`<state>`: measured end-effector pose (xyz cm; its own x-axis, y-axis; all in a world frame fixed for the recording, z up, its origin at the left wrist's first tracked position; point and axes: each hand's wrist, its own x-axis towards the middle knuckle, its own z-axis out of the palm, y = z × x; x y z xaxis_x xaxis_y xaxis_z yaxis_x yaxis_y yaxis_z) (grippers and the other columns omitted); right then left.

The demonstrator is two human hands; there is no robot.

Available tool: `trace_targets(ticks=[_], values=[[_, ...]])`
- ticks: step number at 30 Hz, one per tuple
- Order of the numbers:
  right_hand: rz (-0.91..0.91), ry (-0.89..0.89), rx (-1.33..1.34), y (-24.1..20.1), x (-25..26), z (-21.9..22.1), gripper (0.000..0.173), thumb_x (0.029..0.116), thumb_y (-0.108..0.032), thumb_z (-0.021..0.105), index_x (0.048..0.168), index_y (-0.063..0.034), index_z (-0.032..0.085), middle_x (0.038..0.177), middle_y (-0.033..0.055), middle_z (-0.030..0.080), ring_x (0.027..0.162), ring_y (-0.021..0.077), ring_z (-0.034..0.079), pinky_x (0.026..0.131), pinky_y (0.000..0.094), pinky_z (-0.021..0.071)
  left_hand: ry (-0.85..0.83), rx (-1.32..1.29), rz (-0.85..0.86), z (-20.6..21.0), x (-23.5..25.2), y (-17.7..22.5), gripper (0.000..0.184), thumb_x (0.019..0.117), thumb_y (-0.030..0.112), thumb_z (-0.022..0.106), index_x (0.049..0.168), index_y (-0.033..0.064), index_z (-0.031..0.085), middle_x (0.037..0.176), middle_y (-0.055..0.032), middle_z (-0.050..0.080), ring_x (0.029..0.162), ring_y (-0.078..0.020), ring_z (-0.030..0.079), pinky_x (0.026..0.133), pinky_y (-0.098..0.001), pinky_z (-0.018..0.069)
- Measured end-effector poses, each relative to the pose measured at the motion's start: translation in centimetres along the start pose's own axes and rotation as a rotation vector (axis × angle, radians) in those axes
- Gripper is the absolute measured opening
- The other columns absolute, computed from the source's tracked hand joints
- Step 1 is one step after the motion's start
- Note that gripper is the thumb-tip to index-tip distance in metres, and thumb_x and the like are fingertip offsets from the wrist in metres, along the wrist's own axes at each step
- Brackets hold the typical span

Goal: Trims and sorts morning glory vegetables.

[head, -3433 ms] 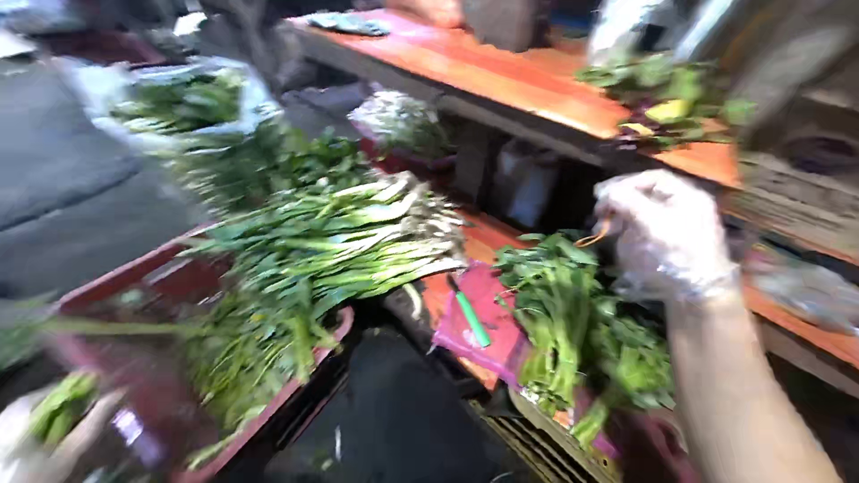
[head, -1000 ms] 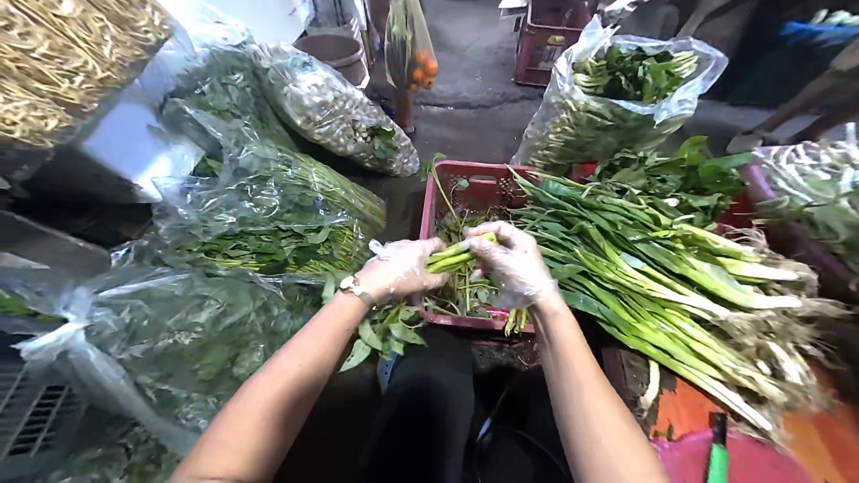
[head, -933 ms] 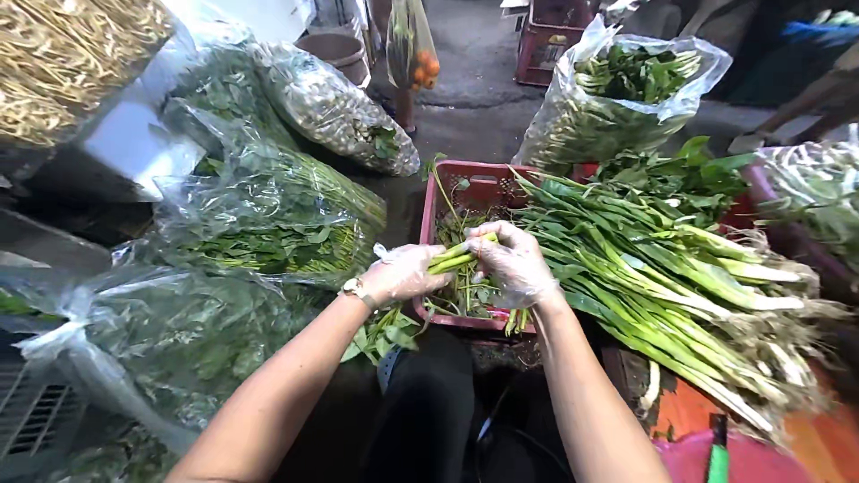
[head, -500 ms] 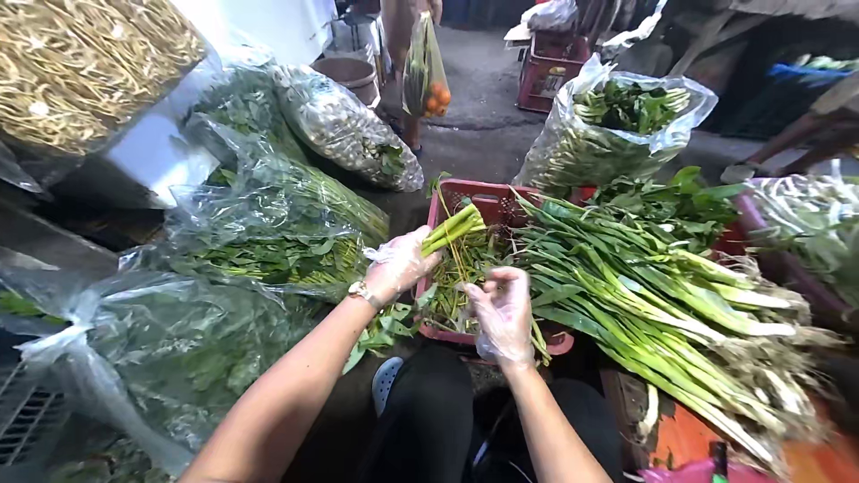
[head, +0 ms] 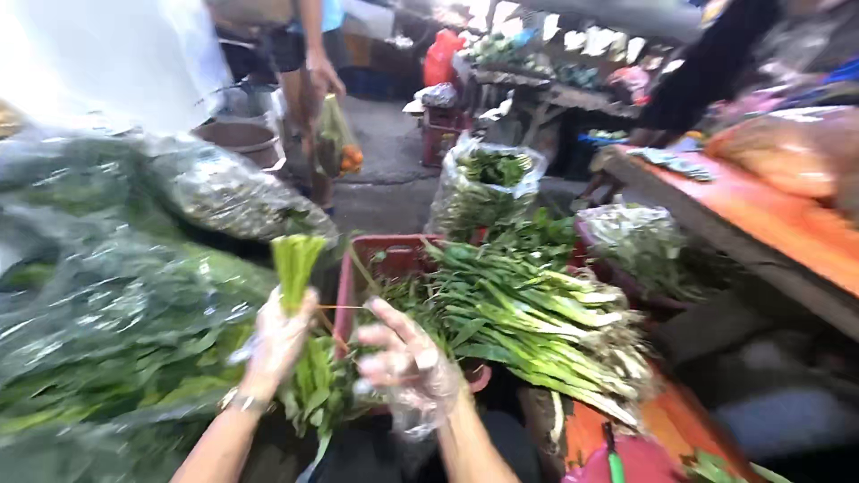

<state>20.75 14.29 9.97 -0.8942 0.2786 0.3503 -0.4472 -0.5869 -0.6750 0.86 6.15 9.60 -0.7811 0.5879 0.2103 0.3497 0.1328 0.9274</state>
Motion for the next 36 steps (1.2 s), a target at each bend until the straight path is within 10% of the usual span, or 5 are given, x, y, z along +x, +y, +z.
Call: trace_targets(ticks=[7, 12, 19, 28, 36], values=[[-0.099, 0.212, -0.802, -1.8, 1.6, -1.6, 0.087, 0.0815, -0.033, 0.075, 0.145, 0.0146, 0.041, 0.147, 0.0226, 0.050, 0.130, 0.0192, 0.053, 0.108, 0.0351, 0.0455, -0.571, 0.658, 0.334, -1.8, -2.6, 3.4, 0.044, 0.0927, 0.019, 0.068, 0.123, -0.0126, 0.060, 0.106, -0.0410, 0.065, 0.101, -0.0629, 0.062, 0.086, -0.0766, 0.0457], [-0.206, -0.091, -1.998, -2.1, 2.9, 3.4, 0.035, 0.0833, -0.048, 0.079, 0.105, -0.0205, 0.082, 0.103, 0.0024, 0.078, 0.109, 0.0305, 0.067, 0.095, 0.0573, 0.0467, -0.773, 0.876, 0.277, -1.3, -3.1, 3.7, 0.047, 0.0964, 0.031, 0.069, 0.121, -0.0094, 0.065, 0.114, -0.0370, 0.065, 0.113, -0.0567, 0.060, 0.098, -0.0700, 0.0439], [0.102, -0.151, -1.349, 0.5, 0.6, 2.8, 0.026, 0.0970, -0.004, 0.058, 0.115, -0.0018, 0.076, 0.111, 0.0149, 0.075, 0.108, 0.0257, 0.070, 0.104, 0.0471, 0.0513, -0.304, 0.341, -0.108, -2.1, 1.2, 1.9, 0.048, 0.1024, 0.037, 0.057, 0.137, 0.0032, 0.055, 0.114, -0.0241, 0.065, 0.098, -0.0369, 0.066, 0.085, -0.0608, 0.0520], [-0.678, 0.292, -1.656, 1.1, 3.3, 0.1, 0.012, 0.0911, -0.013, 0.072, 0.098, -0.0065, 0.080, 0.093, 0.0098, 0.074, 0.085, 0.0177, 0.070, 0.078, 0.0379, 0.0579, -0.356, 0.349, -0.086, -2.5, -0.1, 3.2, 0.033, 0.1043, 0.035, 0.057, 0.124, 0.0085, 0.059, 0.097, -0.0155, 0.065, 0.085, -0.0303, 0.065, 0.078, -0.0561, 0.0514], [-0.551, 0.397, -1.896, 3.0, 7.0, 1.7, 0.019, 0.0891, -0.017, 0.075, 0.104, -0.0063, 0.080, 0.097, 0.0122, 0.075, 0.084, 0.0251, 0.072, 0.075, 0.0433, 0.0592, -0.325, 0.618, -0.086, -1.5, -1.7, 5.3, 0.037, 0.1057, 0.024, 0.053, 0.139, 0.0074, 0.054, 0.121, -0.0246, 0.066, 0.115, -0.0426, 0.064, 0.097, -0.0631, 0.0476]])
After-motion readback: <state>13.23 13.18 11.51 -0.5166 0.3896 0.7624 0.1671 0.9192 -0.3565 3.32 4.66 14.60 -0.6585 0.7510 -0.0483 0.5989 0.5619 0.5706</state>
